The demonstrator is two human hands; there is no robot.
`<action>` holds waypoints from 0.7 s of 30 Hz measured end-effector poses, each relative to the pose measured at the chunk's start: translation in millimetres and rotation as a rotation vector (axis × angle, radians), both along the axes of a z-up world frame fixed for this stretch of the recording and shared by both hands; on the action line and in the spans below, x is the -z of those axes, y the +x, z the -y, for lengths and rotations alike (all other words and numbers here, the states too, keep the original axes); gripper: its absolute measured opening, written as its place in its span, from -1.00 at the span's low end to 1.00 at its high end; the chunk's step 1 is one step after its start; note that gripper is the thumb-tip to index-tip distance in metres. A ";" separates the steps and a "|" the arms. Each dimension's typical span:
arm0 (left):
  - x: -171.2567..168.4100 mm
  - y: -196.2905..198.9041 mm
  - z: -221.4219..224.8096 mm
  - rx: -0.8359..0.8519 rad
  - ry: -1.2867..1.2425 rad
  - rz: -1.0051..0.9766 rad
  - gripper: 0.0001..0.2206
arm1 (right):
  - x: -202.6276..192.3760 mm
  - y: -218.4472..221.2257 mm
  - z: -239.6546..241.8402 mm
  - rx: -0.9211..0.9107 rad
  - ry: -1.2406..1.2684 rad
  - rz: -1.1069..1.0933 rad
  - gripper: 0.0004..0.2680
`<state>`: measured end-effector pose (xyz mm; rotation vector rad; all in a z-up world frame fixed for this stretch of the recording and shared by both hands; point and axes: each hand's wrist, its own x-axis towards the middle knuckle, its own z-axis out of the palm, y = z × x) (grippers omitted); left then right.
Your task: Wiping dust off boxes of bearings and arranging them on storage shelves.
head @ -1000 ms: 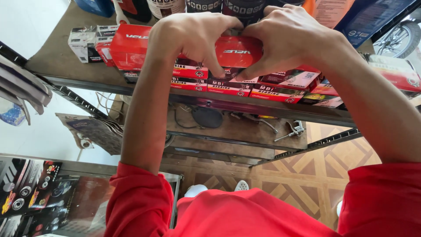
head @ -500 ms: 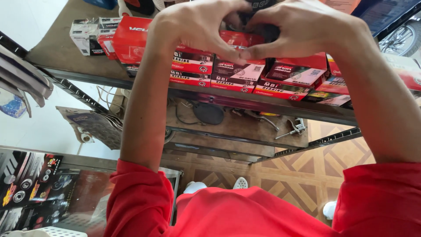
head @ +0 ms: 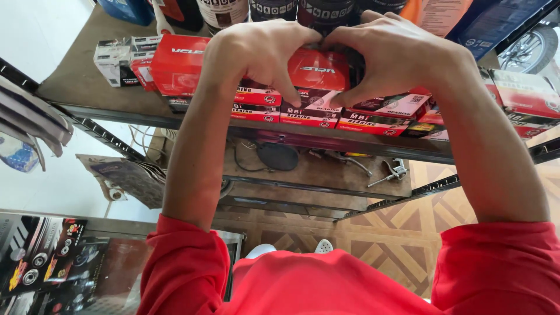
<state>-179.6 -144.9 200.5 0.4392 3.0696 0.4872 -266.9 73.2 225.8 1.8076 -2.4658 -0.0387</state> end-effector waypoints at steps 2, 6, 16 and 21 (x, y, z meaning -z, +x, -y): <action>-7.9 3.8 -4.5 -0.021 -0.016 0.029 -0.15 | 0.8 -0.8 -0.7 0.003 0.001 -0.002 -0.37; -8.3 5.0 -5.7 -0.036 -0.037 0.044 -0.12 | 0.1 0.4 -3.8 0.005 -0.017 0.037 -0.38; 10.8 2.7 -1.9 0.110 0.041 -0.053 0.17 | -14.5 -15.2 -58.9 -0.051 -0.231 0.029 -0.39; 2.4 22.1 2.4 0.102 0.079 -0.235 -0.01 | -0.2 -17.0 -53.8 0.303 0.180 0.025 -0.13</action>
